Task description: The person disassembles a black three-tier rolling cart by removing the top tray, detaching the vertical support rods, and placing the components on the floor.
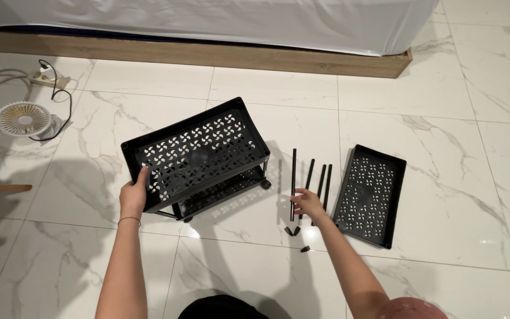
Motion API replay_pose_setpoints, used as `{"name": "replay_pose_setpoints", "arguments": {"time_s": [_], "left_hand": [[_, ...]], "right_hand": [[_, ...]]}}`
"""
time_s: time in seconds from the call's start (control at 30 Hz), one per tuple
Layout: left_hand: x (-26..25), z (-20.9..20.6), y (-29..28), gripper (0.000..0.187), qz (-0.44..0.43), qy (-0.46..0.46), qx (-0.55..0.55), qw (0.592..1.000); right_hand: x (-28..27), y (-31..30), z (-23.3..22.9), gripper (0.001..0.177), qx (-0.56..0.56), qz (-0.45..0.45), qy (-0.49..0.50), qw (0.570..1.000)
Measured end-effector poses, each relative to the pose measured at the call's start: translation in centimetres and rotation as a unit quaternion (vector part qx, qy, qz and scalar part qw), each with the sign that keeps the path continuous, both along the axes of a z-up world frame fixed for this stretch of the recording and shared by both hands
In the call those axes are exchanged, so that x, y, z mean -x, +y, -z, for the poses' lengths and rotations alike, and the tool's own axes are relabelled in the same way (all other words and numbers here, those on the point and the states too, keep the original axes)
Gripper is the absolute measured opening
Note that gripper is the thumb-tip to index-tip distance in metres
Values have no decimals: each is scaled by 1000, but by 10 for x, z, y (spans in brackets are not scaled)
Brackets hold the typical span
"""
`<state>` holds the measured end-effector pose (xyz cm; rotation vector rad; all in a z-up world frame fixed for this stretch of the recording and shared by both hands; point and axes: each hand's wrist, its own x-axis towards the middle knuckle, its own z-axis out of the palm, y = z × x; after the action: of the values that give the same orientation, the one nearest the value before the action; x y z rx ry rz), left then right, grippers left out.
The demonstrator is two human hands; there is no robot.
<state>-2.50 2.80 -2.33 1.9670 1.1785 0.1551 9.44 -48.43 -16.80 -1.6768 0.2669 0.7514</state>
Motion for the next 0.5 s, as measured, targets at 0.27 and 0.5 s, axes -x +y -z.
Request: {"name": "replay_pose_setpoints", "arguments": {"time_s": [0.27, 0.5], "left_hand": [[2, 3, 3, 84, 10, 5, -15, 1000], [9, 13, 12, 86, 24, -11, -31, 999]], "right_hand": [[-1, 20, 47, 41, 334, -35, -87, 938], [-4, 29, 80, 27, 423, -41, -151, 893]]}}
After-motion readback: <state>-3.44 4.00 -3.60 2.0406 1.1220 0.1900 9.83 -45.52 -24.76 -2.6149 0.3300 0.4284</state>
